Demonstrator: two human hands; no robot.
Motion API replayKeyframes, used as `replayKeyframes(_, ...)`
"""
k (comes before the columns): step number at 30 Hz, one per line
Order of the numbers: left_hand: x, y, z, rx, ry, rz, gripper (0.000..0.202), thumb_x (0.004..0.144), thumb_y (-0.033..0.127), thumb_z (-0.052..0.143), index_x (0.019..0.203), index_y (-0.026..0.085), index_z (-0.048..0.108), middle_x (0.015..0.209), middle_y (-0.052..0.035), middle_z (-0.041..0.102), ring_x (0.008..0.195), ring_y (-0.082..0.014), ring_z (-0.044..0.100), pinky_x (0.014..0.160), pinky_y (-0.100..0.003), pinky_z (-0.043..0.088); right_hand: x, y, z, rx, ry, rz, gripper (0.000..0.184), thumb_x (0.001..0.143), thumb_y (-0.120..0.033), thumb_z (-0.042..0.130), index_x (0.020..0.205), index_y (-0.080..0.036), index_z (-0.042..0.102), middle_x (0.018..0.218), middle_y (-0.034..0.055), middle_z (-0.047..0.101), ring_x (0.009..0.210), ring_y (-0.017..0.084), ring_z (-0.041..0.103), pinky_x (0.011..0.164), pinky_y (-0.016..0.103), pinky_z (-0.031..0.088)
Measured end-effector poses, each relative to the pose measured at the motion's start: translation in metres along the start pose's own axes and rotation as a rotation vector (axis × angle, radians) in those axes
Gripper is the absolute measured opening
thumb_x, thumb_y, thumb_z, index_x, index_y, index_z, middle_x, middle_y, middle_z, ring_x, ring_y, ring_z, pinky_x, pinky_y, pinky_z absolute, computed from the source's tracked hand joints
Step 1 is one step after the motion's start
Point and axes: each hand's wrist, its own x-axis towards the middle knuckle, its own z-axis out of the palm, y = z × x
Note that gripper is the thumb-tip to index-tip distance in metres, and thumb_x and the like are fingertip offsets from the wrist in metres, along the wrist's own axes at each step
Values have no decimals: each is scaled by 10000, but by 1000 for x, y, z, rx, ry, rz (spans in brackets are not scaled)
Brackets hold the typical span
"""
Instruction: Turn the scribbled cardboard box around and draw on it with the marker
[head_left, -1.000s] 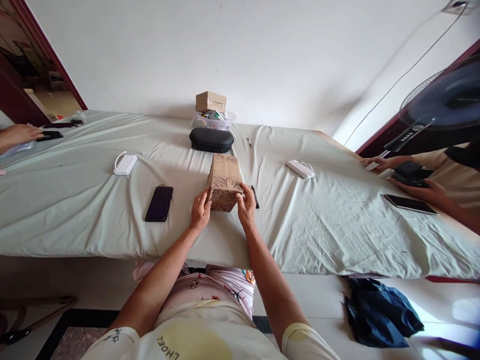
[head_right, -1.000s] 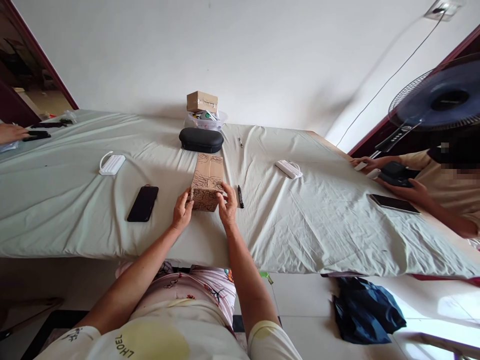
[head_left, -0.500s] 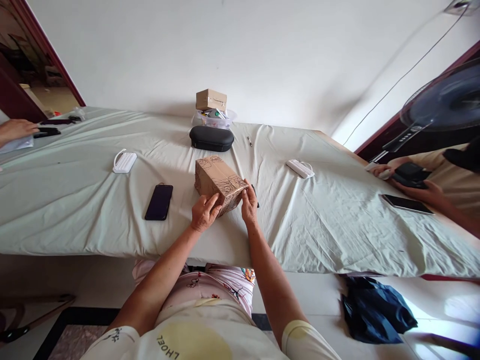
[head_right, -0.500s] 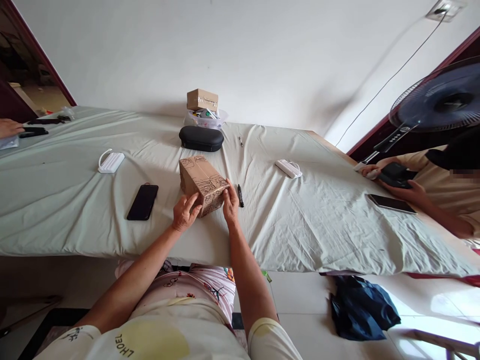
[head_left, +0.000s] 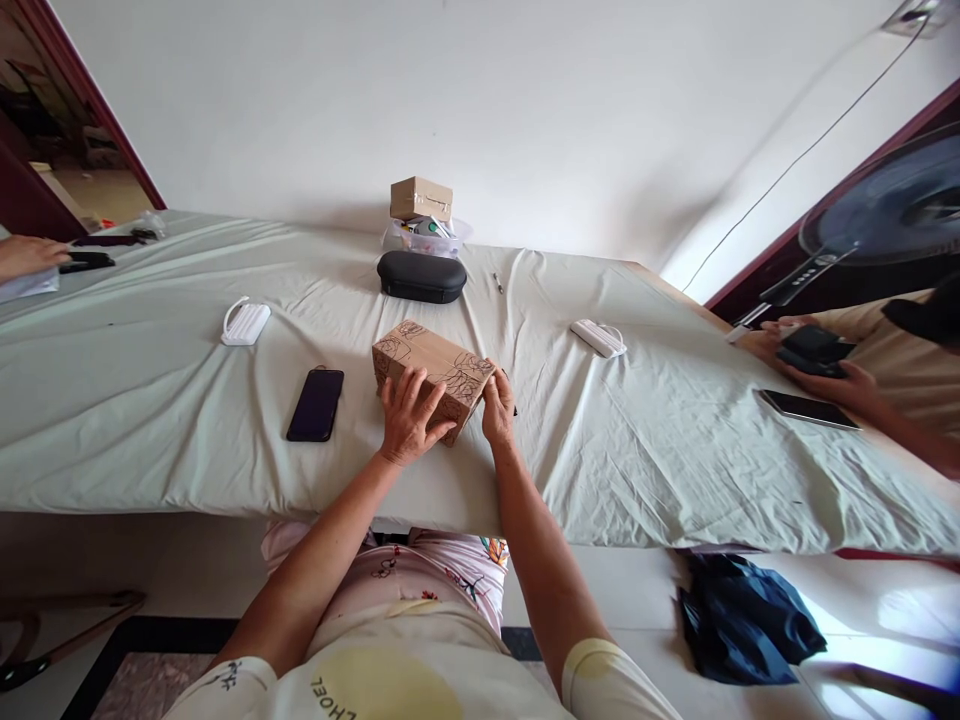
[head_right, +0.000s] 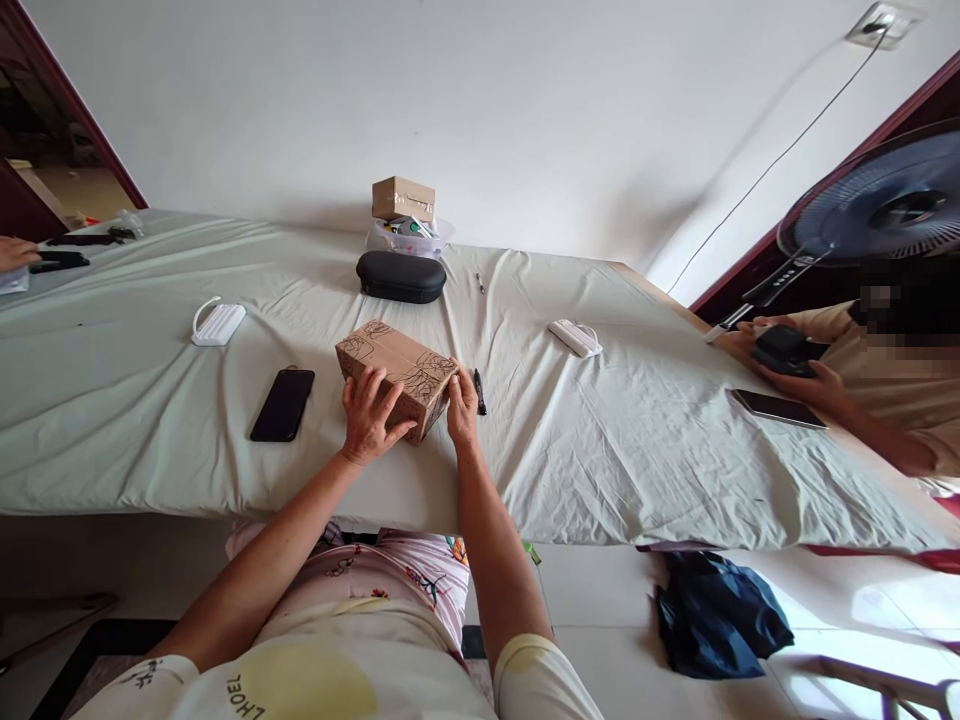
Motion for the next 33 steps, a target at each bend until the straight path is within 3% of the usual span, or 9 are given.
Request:
replayKeyframes(4,6,12,0,40,-18,-57,563,939,552,702,1442,305,650,1571,-182,537,1533,-422,403,1232,-615,263,-5,-3,4,-11,131,-16,588,987,-587,529,1457,-240,598,1404,123,680,1233,235,668,1063,448,555)
replayKeyframes(11,30,26,7,81,-64,-111,475,1039,302,558,1505,386,583,1567,-155,552,1473,-389,482,1123,-601,386,-23,-23,13,-207,256,-243,466,1053,-497,393,1327,-260,686,1309,115,676,1241,249,640,1086,476,527)
replayKeyframes(16,43,29,20,97,-43,-130,462,1066,244,447,1481,359,616,1526,-166,581,1437,-379,505,1081,-600,438,-21,-15,15,-199,281,-163,391,1012,-511,485,1206,-234,681,1138,102,687,1050,227,668,925,408,576)
replayKeyframes(20,49,30,25,52,-62,-156,479,1058,243,436,1498,334,602,1529,-173,565,1446,-387,476,1100,-612,442,-17,-4,11,-192,248,-63,344,994,-511,501,1113,-225,649,1031,69,682,932,200,655,854,362,565)
replayKeyframes(28,64,21,34,23,-55,-155,431,1035,268,503,1438,321,645,1450,-171,606,1391,-384,496,1081,-607,454,-14,23,4,-423,83,-50,310,989,-470,411,1059,-238,604,937,51,654,861,209,591,850,368,523)
replayKeyframes(33,64,17,29,29,-69,-155,432,1047,255,468,1438,300,648,1436,-187,614,1342,-379,535,1083,-595,421,-18,33,0,-518,7,-28,220,957,-385,424,1026,-237,571,914,47,622,815,205,557,819,368,528)
